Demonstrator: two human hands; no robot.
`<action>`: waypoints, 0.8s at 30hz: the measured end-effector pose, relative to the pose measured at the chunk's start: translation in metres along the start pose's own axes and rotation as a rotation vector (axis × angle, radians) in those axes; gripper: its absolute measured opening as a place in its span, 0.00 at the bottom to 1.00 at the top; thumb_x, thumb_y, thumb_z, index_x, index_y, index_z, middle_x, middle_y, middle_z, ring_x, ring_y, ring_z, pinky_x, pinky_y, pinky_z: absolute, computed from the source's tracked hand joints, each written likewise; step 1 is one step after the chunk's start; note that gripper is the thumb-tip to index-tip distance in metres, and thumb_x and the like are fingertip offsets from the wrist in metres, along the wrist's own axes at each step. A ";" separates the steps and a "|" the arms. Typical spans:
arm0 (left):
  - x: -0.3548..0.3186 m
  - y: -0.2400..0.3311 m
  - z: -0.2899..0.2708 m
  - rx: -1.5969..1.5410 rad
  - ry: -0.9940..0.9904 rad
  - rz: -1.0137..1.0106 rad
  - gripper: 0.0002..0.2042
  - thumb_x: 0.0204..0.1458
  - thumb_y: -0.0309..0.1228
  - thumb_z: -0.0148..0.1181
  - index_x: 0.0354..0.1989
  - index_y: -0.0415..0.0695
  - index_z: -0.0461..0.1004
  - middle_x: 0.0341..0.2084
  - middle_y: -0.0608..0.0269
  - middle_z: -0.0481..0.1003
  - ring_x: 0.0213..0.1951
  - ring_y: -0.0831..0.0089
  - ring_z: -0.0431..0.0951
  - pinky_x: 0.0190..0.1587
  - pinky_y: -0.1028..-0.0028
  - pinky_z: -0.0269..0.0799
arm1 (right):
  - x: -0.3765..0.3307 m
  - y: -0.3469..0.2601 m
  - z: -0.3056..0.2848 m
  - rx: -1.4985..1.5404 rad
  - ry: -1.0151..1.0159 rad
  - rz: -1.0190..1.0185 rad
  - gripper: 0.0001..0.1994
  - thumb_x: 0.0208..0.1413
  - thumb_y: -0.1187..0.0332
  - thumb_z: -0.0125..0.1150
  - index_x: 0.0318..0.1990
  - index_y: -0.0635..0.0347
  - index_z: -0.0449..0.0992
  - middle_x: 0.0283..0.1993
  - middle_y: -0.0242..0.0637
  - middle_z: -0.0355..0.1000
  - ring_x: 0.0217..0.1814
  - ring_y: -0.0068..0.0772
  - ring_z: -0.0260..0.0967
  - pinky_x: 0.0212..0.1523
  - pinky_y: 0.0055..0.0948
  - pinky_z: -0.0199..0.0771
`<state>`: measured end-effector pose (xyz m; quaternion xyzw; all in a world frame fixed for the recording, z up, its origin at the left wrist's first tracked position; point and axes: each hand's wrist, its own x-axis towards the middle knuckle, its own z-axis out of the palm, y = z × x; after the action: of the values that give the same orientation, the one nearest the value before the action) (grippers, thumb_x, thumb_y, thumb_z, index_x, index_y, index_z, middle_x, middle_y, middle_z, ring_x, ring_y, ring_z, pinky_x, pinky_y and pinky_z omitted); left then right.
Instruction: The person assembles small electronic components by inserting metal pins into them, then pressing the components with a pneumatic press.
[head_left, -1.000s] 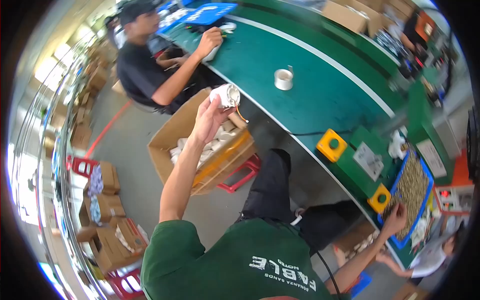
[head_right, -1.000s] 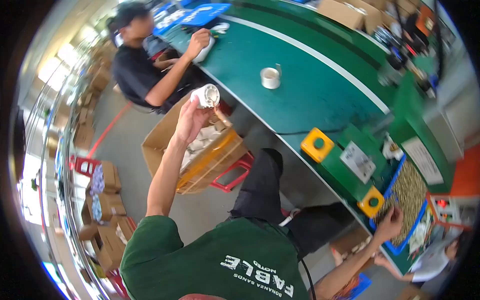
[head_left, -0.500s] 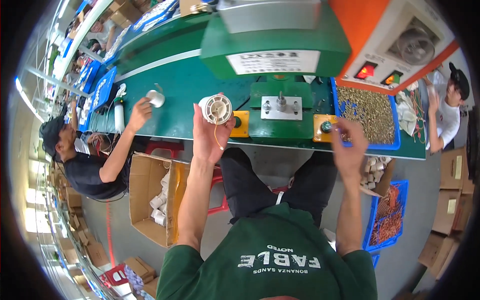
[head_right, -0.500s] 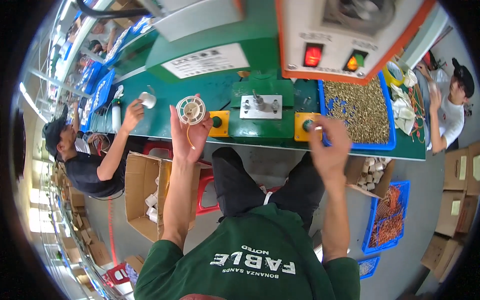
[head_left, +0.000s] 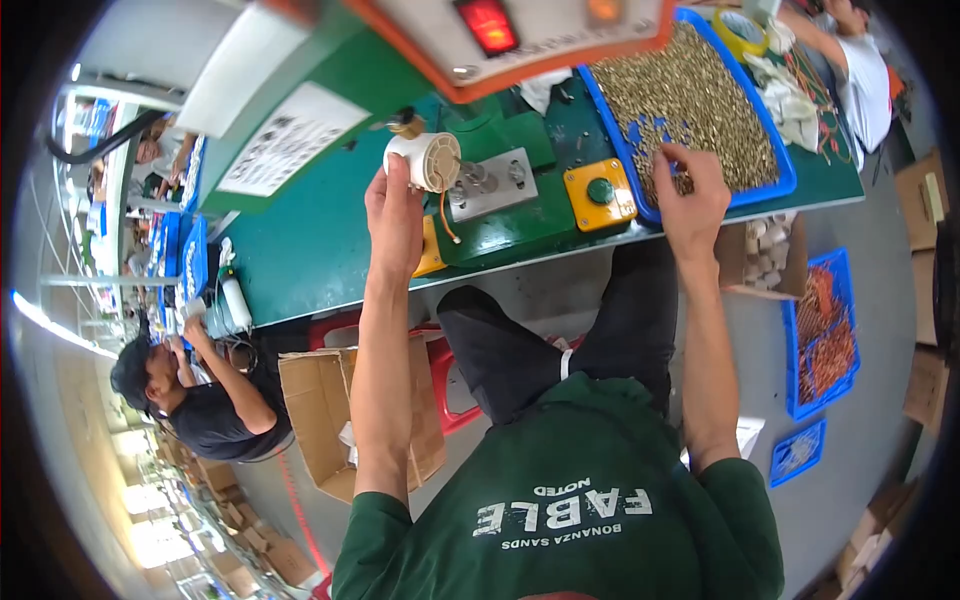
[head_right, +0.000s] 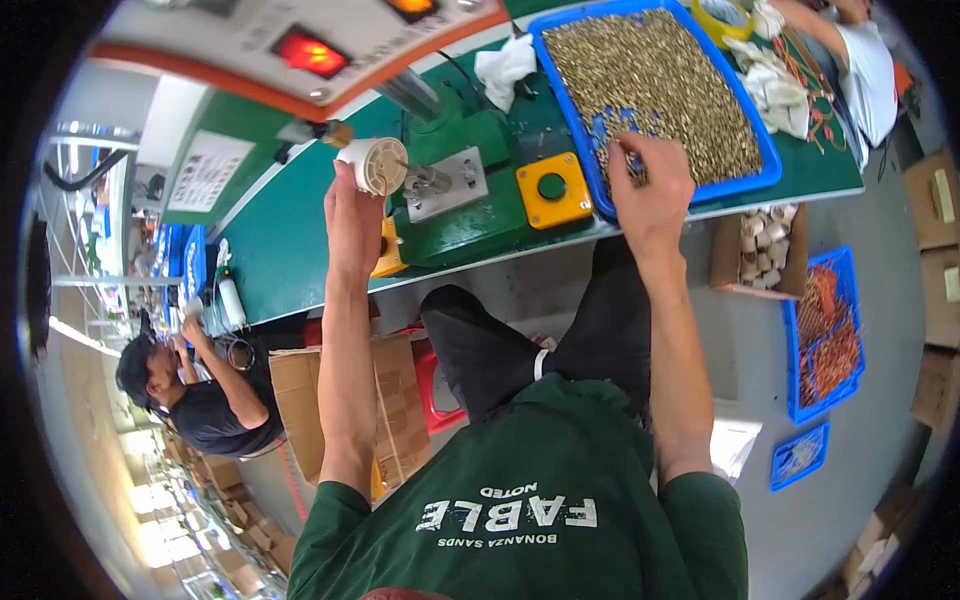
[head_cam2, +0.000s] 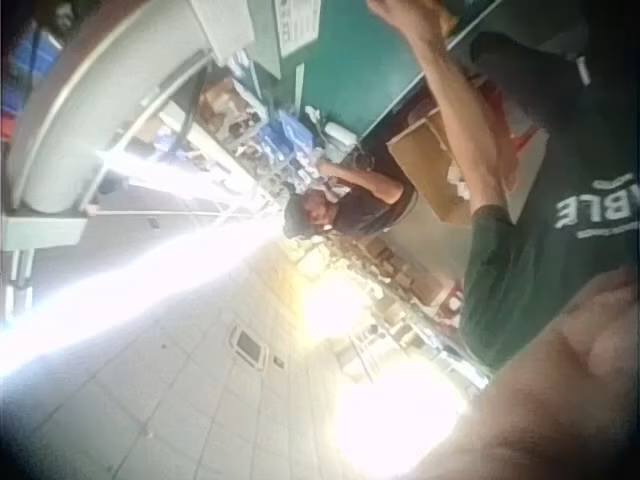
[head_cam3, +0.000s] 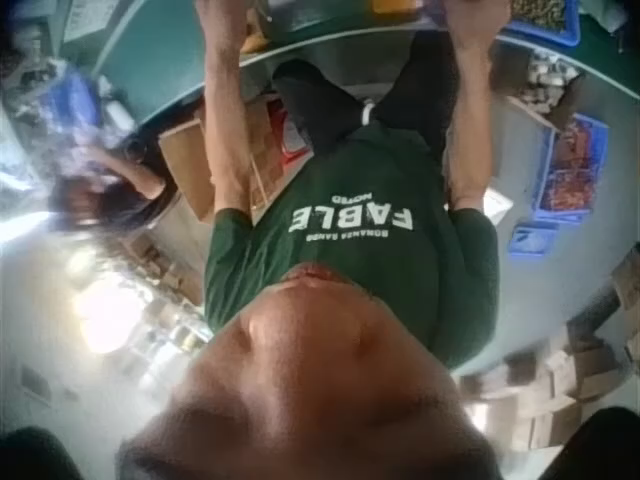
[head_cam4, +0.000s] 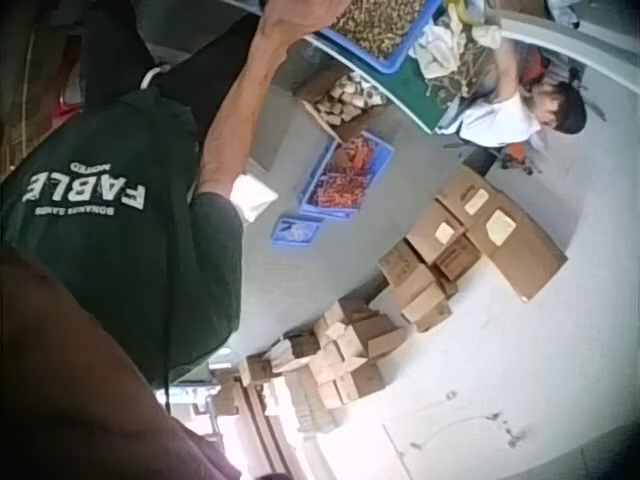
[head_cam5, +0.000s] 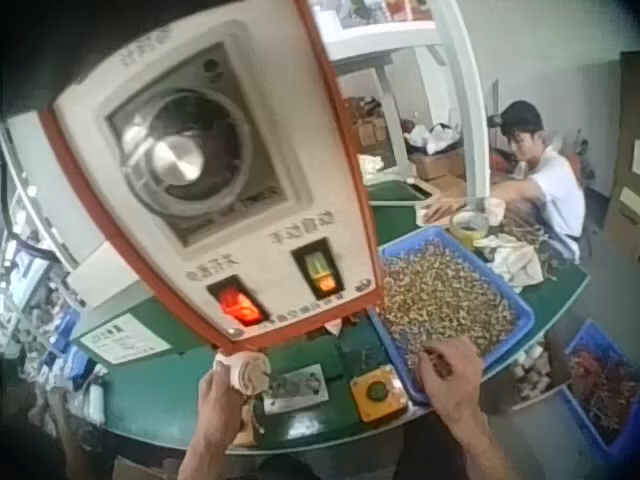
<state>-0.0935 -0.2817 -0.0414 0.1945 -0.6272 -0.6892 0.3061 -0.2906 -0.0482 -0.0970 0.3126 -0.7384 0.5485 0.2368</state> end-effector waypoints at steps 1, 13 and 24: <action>0.001 0.002 0.007 -0.002 -0.015 0.003 0.27 0.61 0.51 0.41 0.54 0.37 0.64 0.50 0.60 0.69 0.54 0.70 0.66 0.59 0.68 0.57 | 0.000 0.006 -0.001 0.037 0.008 0.079 0.06 0.44 0.77 0.64 0.33 0.63 0.77 0.30 0.39 0.74 0.33 0.39 0.70 0.34 0.32 0.70; 0.006 0.012 0.014 0.148 0.010 0.080 0.29 0.60 0.53 0.41 0.55 0.36 0.63 0.50 0.57 0.68 0.52 0.69 0.67 0.55 0.68 0.61 | -0.004 0.013 0.002 0.022 -0.015 0.071 0.05 0.43 0.76 0.63 0.31 0.61 0.78 0.29 0.37 0.75 0.34 0.38 0.69 0.35 0.33 0.69; 0.008 0.017 0.012 0.353 0.046 0.190 0.22 0.55 0.37 0.58 0.53 0.33 0.67 0.41 0.61 0.73 0.40 0.76 0.73 0.44 0.75 0.68 | -0.001 0.011 0.000 0.025 -0.047 0.107 0.05 0.44 0.75 0.63 0.31 0.61 0.78 0.29 0.37 0.75 0.33 0.38 0.70 0.35 0.33 0.70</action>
<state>-0.1039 -0.2790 -0.0217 0.2008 -0.7466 -0.5321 0.3451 -0.2978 -0.0453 -0.1054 0.2886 -0.7525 0.5621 0.1856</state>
